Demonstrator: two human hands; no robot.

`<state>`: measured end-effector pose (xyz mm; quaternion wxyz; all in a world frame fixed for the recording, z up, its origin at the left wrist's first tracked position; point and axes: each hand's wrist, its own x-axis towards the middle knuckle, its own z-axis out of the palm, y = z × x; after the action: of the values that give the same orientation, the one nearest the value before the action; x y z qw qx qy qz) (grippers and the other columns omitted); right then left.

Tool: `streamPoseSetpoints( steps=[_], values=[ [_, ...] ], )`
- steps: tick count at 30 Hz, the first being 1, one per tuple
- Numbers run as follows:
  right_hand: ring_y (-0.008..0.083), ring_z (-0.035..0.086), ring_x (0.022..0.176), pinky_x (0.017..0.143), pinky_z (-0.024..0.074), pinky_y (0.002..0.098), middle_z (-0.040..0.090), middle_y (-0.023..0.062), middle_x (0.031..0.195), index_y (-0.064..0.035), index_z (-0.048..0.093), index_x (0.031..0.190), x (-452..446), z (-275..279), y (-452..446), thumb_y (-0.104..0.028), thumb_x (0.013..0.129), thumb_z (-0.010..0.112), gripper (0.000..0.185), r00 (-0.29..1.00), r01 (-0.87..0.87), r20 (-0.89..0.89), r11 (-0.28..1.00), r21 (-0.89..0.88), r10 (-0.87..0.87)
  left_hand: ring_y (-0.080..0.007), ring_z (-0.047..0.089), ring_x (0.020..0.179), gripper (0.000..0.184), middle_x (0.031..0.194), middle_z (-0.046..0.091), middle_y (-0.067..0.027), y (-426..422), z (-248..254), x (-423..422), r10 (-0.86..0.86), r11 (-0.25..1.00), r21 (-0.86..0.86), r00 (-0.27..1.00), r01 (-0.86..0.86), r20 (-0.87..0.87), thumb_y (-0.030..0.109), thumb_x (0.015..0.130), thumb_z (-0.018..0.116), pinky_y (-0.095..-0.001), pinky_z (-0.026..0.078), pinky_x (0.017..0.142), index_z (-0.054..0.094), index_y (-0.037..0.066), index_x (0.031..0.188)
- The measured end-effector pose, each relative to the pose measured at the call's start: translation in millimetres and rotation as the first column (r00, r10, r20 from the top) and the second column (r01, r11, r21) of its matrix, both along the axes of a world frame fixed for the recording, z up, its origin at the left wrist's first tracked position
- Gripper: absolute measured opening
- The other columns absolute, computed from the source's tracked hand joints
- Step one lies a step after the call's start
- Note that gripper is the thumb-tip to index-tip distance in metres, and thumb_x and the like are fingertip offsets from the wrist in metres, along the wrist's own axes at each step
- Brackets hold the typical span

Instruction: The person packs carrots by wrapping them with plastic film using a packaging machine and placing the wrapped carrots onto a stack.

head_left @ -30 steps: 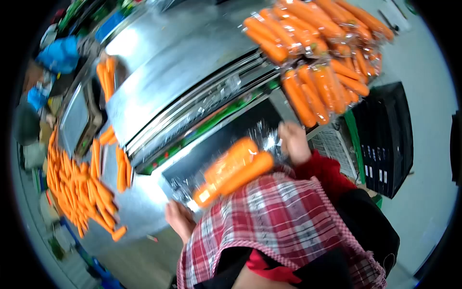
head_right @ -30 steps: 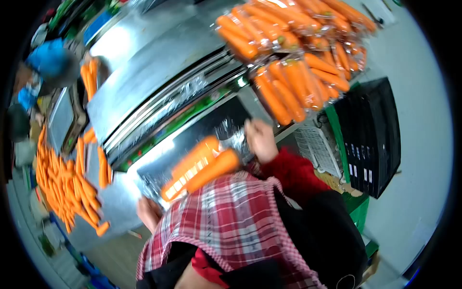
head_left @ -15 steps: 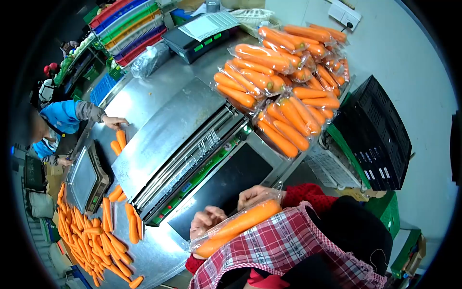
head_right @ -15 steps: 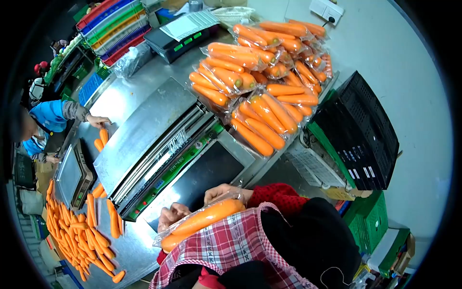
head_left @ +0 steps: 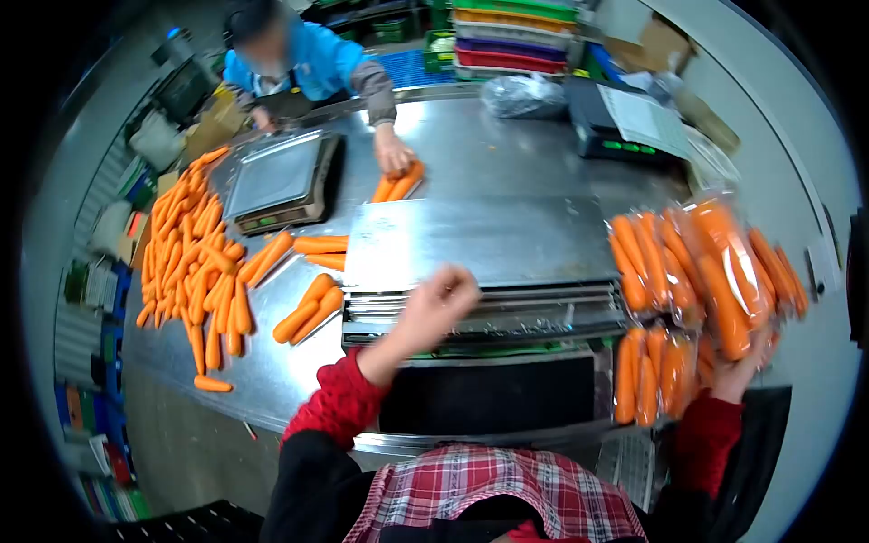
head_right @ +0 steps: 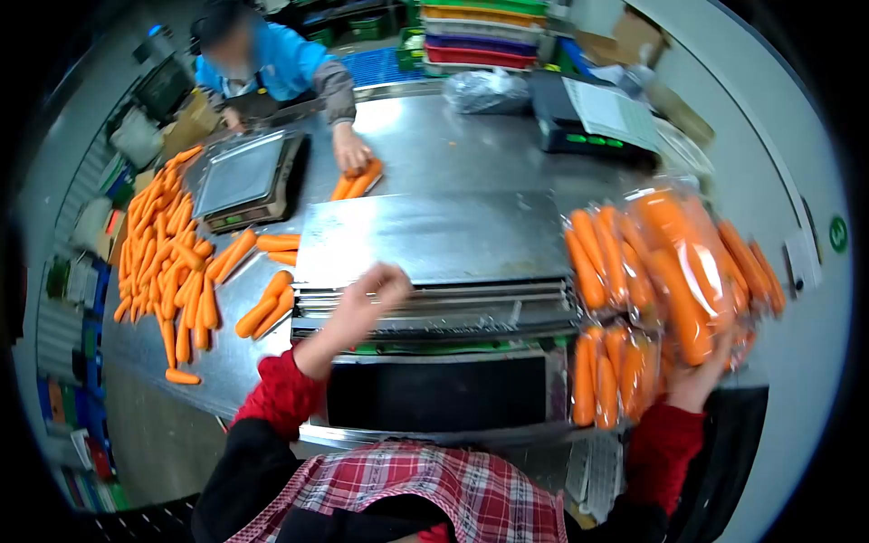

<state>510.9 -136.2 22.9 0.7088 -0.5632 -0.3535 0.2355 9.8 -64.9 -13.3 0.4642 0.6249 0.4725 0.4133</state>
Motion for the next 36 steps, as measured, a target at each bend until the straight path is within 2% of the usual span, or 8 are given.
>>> streamPoseSetpoints(
  steps=[5, 10, 12, 16, 19, 22, 29, 36],
  values=[
    [0.0196, 0.063, 0.086, 0.056, 0.0494, 0.0327, 0.063, 0.0054, 0.104, -0.0113, 0.053, 0.115, 80, 12, 67, -0.046, 0.087, 0.066, 0.046, 0.944, 0.207, -0.236, 0.970, -0.126, -0.232, -0.0284, 0.067, 0.088, 0.044, 0.097, 0.068, -0.0151, 162, -15, -129, 0.534, 0.841, 0.234, 0.679, -0.488, -0.504, 0.038, 0.080, 0.069, -0.0368, 0.051, 0.077, 0.062, 0.000, 0.103],
    [0.0128, 0.060, 0.078, 0.059, 0.0445, 0.0247, 0.064, 0.0064, 0.093, -0.0026, 0.060, 0.109, 122, 26, 44, -0.051, 0.091, 0.057, 0.051, 0.982, 0.007, -0.149, 0.814, -0.581, -0.114, -0.0321, 0.059, 0.108, 0.072, 0.117, 0.061, -0.0201, 255, -52, -157, 0.206, 0.944, 0.098, 0.330, -0.316, -0.921, 0.049, 0.068, 0.076, -0.0388, 0.048, 0.091, 0.056, -0.002, 0.116],
    [0.0091, 0.056, 0.074, 0.062, 0.0412, 0.0207, 0.062, 0.0048, 0.091, 0.0006, 0.060, 0.112, 112, 17, 29, -0.049, 0.093, 0.054, 0.054, 0.956, 0.294, 0.128, 0.833, -0.469, -0.265, -0.0353, 0.053, 0.117, 0.091, 0.125, 0.056, -0.0222, 284, -84, -162, -0.012, 0.972, -0.051, 0.171, -0.227, -0.985, 0.054, 0.059, 0.081, -0.0414, 0.046, 0.096, 0.052, -0.005, 0.122],
    [0.0079, 0.046, 0.075, 0.066, 0.0377, 0.0205, 0.057, 0.0018, 0.093, 0.0013, 0.059, 0.119, 81, 15, -15, -0.034, 0.099, 0.051, 0.042, 0.739, 0.617, 0.495, 0.753, -0.226, -0.457, -0.0347, 0.060, 0.106, 0.093, 0.113, 0.061, -0.0258, 333, -141, -181, -0.133, 0.969, -0.196, 0.357, -0.148, -0.924, 0.050, 0.059, 0.079, -0.0372, 0.048, 0.090, 0.047, -0.010, 0.123],
    [0.0078, 0.045, 0.078, 0.069, 0.0380, 0.0210, 0.056, 0.0017, 0.095, 0.0002, 0.058, 0.123, 30, 18, -24, -0.029, 0.100, 0.048, 0.038, 0.571, 0.663, 0.712, 0.741, -0.107, -0.408, -0.0381, 0.055, 0.113, 0.075, 0.123, 0.057, -0.0221, 369, -177, -197, -0.294, 0.955, -0.296, 0.155, 0.009, -0.943, 0.054, 0.074, 0.069, -0.0397, 0.044, 0.097, 0.049, 0.009, 0.132],
    [0.0080, 0.044, 0.080, 0.073, 0.0390, 0.0221, 0.056, 0.0020, 0.097, -0.0001, 0.056, 0.125, -1, 21, -21, -0.025, 0.101, 0.046, 0.036, 0.568, 0.635, 0.750, 0.761, -0.137, -0.339, -0.0354, 0.050, 0.121, 0.046, 0.127, 0.058, -0.0149, 397, -210, -217, -0.310, 0.892, -0.175, 0.283, 0.416, -0.908, 0.037, 0.087, 0.061, -0.0373, 0.041, 0.100, 0.055, 0.018, 0.128],
    [0.0081, 0.046, 0.083, 0.075, 0.0401, 0.0216, 0.057, 0.0037, 0.102, 0.0019, 0.055, 0.125, -39, 3, -1, -0.019, 0.102, 0.046, 0.032, 0.687, 0.490, 0.667, 0.862, -0.132, -0.288, -0.0301, 0.048, 0.127, 0.069, 0.132, 0.051, -0.0268, 360, -152, -232, 0.041, 0.902, -0.366, 0.889, -0.230, -0.457, 0.022, 0.080, 0.052, -0.0329, 0.034, 0.106, 0.036, -0.013, 0.137],
    [0.0118, 0.053, 0.099, 0.088, 0.0438, 0.0246, 0.056, 0.0071, 0.122, 0.0025, 0.051, 0.129, -49, 1, -9, -0.014, 0.102, 0.043, 0.032, 0.639, 0.398, 0.754, 0.904, -0.157, -0.150, -0.0272, 0.057, 0.098, 0.045, 0.107, 0.062, -0.0221, 340, -143, -232, 0.117, 0.911, -0.321, 0.908, -0.260, -0.403, 0.018, 0.084, 0.050, -0.0344, 0.041, 0.089, 0.054, -0.014, 0.115]
  ],
)
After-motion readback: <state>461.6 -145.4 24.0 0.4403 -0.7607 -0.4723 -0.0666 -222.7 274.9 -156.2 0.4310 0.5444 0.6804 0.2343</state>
